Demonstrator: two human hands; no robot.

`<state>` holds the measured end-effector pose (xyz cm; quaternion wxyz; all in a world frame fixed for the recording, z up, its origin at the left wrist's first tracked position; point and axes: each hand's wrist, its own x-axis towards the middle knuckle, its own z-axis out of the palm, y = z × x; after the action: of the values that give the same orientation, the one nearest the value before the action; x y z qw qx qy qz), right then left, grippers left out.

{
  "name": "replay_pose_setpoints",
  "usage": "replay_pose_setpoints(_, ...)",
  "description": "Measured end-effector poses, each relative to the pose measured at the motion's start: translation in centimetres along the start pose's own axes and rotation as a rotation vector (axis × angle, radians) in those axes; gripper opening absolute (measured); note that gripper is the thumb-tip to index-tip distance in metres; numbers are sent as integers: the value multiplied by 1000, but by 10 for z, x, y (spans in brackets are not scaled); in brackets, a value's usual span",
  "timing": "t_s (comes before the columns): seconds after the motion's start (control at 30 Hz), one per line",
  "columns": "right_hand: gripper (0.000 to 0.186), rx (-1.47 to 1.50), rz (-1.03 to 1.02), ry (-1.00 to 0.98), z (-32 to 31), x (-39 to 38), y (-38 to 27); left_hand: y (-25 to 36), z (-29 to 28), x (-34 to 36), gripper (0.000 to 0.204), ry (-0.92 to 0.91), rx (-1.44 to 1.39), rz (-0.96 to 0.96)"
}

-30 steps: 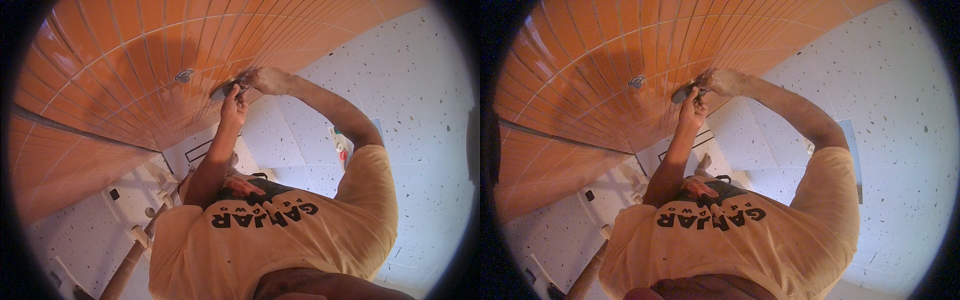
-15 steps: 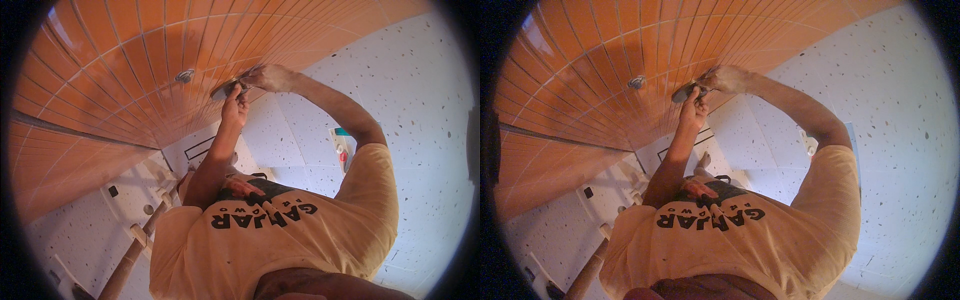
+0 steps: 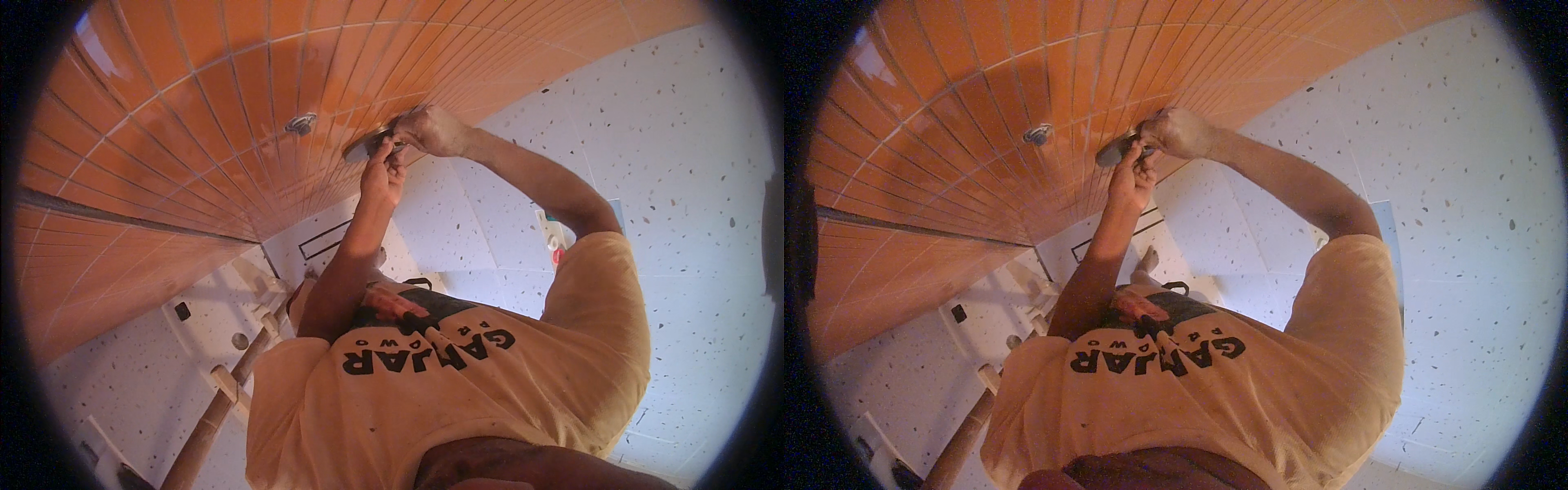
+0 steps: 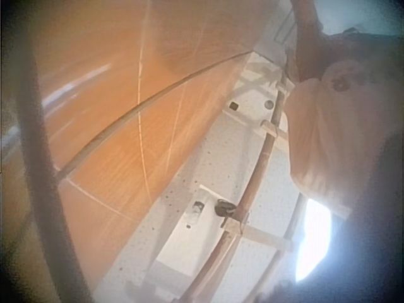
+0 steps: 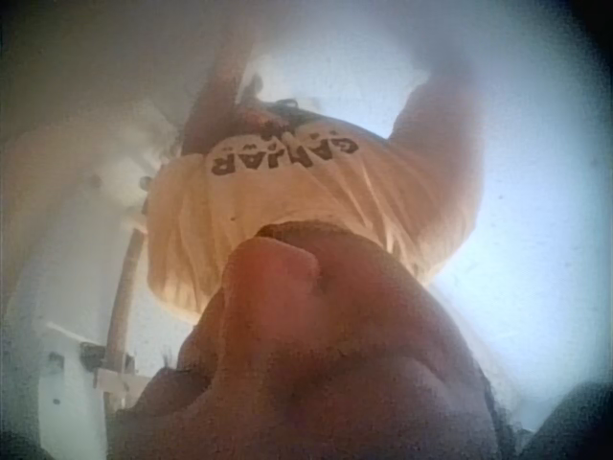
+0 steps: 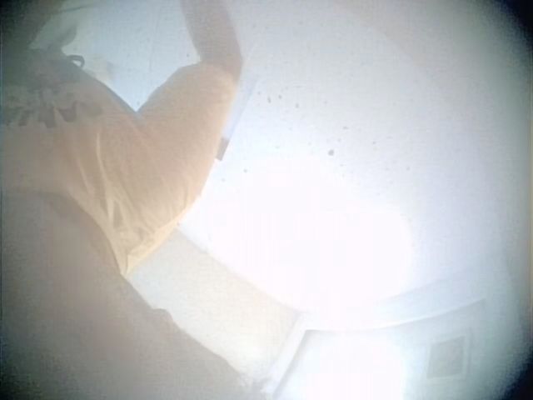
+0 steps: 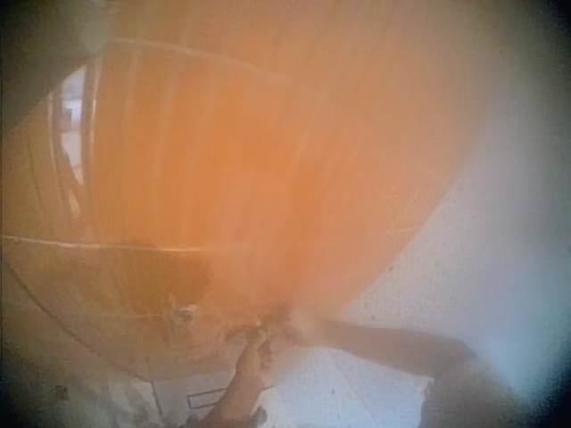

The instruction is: The person removes a shower head from the ceiling, uses a small tool to clean the internal components, and then reattaches it. The task involves disassembly, cleaning, and reassembly of the fixture.

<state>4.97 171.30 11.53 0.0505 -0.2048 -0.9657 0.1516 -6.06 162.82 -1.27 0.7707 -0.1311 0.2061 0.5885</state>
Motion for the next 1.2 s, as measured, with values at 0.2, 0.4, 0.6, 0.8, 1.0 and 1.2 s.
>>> replay_pose_setpoints(0.2,21,266,695,120,11,4,-31,-1,-3,6,14,-14,-18,-18)
replay_pose_setpoints(0.4,30,169,706,95,7,1,-22,1,2,2,17,-23,3,-3)
replay_pose_setpoints(0.6,23,-48,410,166,6,-8,-21,-1,6,-1,23,0,-6,20)
replay_pose_setpoints(0.8,21,-109,462,137,4,1,-38,0,8,-6,19,8,0,35)
replay_pose_setpoints(1.0,21,13,645,273,18,2,-34,0,13,-11,16,35,0,31)
replay_pose_setpoints(1.2,23,269,918,125,5,4,-33,2,5,-1,18,8,1,11)
